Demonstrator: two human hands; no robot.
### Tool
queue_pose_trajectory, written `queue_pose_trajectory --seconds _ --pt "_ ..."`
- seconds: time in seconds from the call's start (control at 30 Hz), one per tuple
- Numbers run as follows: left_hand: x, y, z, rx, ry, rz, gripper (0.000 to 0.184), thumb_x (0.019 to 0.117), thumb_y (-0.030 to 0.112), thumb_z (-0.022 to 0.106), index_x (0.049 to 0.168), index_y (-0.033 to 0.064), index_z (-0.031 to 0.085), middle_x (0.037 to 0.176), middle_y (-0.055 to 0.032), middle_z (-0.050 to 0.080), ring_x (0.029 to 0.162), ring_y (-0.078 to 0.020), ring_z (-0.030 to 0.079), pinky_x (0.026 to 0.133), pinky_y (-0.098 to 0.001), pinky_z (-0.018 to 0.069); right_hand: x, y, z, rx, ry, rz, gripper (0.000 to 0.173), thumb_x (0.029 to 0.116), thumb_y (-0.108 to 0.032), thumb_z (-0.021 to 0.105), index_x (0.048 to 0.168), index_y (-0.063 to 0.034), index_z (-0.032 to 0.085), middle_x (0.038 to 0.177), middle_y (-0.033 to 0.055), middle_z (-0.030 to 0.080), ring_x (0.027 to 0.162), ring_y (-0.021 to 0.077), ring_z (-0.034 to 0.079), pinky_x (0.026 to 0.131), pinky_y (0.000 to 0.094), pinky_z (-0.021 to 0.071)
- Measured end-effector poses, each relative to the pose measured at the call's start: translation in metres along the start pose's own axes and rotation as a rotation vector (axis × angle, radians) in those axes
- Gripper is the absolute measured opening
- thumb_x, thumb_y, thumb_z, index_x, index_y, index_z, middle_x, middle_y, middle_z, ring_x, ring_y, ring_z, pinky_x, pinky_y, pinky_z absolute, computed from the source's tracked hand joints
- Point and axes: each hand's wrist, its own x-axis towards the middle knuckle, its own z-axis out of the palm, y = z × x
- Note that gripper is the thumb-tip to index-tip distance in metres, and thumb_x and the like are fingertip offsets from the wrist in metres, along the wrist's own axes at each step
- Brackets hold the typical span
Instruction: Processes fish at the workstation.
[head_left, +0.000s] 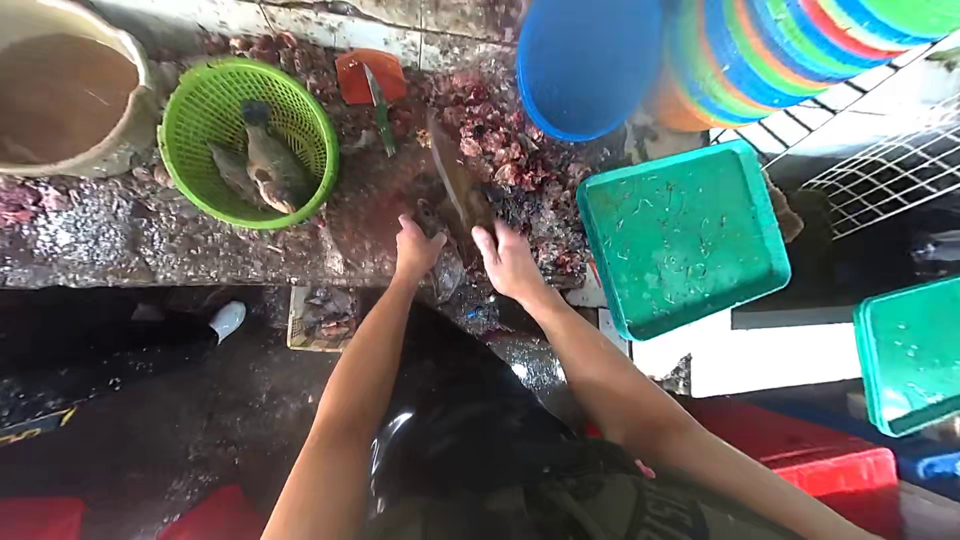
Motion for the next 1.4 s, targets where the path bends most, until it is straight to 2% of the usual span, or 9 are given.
queue_pose_trajectory --seconds 0.17,0.23,0.37,0.5,0.67,1.07,1.13,1.27,1.4 --pt "-0.009 0.005 -0.001 0.020 -0.045 -0.077 0.077 0.0929 0.032 0.074 0.148 -0.0018 0.033 0.120 -0.0303 0.065 0.114 -0.0447 0.066 0.096 -0.0624 0.0532 -0.001 0.010 0.017 -0.027 -0.244 0.217 0.062 0.1075 -0.059 0.034 0.125 -0.0048 0.059 0.099 0.0225 0.066 0.078 0.0366 0.070 0.065 0.0564 0.0581" --pt "-0.008 0.010 -0.005 0.206 0.003 0.058 0.070 0.0933 0.031 0.072 0.150 0.0045 0.041 0.129 -0.0265 0.064 0.122 -0.0461 0.062 0.095 -0.0676 0.0517 -0.006 0.007 -0.006 0.046 -0.118 0.124 0.062 0.1073 -0.059 0.035 0.135 -0.0083 0.058 0.104 0.0203 0.070 0.085 0.0339 0.072 0.075 0.0575 0.0590" --pt "-0.024 0.031 0.020 0.638 0.092 0.277 0.064 0.0937 0.025 0.066 0.148 -0.0027 0.047 0.152 -0.0320 0.042 0.142 -0.0540 0.036 0.103 -0.0716 0.0410 0.004 0.030 -0.021 0.299 0.150 0.006 0.043 0.1055 -0.043 0.044 0.118 -0.0076 0.065 0.069 0.0076 0.065 0.054 0.0218 0.065 0.051 0.0453 0.0581" --pt "-0.007 0.036 0.004 0.769 -0.097 0.164 0.045 0.0865 0.006 0.072 0.127 -0.0084 0.059 0.133 -0.0328 0.057 0.126 -0.0514 0.055 0.096 -0.0670 0.0509 0.028 0.027 -0.026 0.324 0.152 0.048 0.049 0.1101 -0.048 0.033 0.108 -0.0096 0.064 0.065 0.0063 0.059 0.048 0.0205 0.059 0.047 0.0421 0.0543" --pt "-0.001 0.017 -0.049 0.793 0.020 0.045 0.040 0.0800 0.032 0.085 0.105 0.0045 0.071 0.107 -0.0216 0.072 0.102 -0.0442 0.069 0.082 -0.0659 0.0543 0.052 -0.010 -0.010 0.232 0.120 -0.024 0.049 0.1094 -0.044 0.036 0.095 -0.0079 0.066 0.068 0.0071 0.061 0.057 0.0214 0.063 0.056 0.0458 0.0557" --pt "-0.002 0.015 -0.036 0.747 0.113 -0.038 0.042 0.0809 0.029 0.083 0.110 0.0031 0.068 0.105 -0.0205 0.073 0.098 -0.0425 0.070 0.080 -0.0617 0.0551 0.072 -0.067 0.027 0.381 0.674 -0.491 0.031 0.1102 -0.021 0.043 0.110 0.0018 0.064 0.066 0.0055 0.059 0.053 0.0157 0.061 0.050 0.0365 0.0559" --pt "-0.003 0.015 -0.036 0.739 0.116 -0.042 0.037 0.0818 0.024 0.082 0.110 0.0031 0.068 0.105 -0.0206 0.073 0.098 -0.0425 0.070 0.080 -0.0619 0.0553 0.065 -0.057 0.047 0.171 0.601 -0.380 0.035 0.1084 -0.023 0.043 0.113 0.0042 0.064 0.070 0.0091 0.064 0.058 0.0199 0.066 0.055 0.0391 0.0576" --pt "-0.005 0.015 -0.040 0.751 0.125 -0.031 0.028 0.0844 0.013 0.074 0.110 0.0036 0.068 0.104 -0.0197 0.072 0.098 -0.0411 0.070 0.080 -0.0608 0.0554 0.058 -0.047 0.061 -0.143 -0.037 -0.071 0.049 0.1100 -0.043 0.036 0.109 -0.0039 0.066 0.090 0.0194 0.070 0.085 0.0363 0.072 0.071 0.0566 0.0580" --pt "-0.007 0.014 -0.037 0.749 0.114 -0.029 0.031 0.0838 0.014 0.075 0.111 0.0024 0.067 0.106 -0.0206 0.072 0.100 -0.0423 0.070 0.080 -0.0613 0.0556 0.049 -0.057 0.021 -0.083 0.189 -0.160 0.046 0.1105 -0.042 0.037 0.110 -0.0052 0.065 0.082 0.0157 0.067 0.071 0.0311 0.069 0.062 0.0513 0.0568"
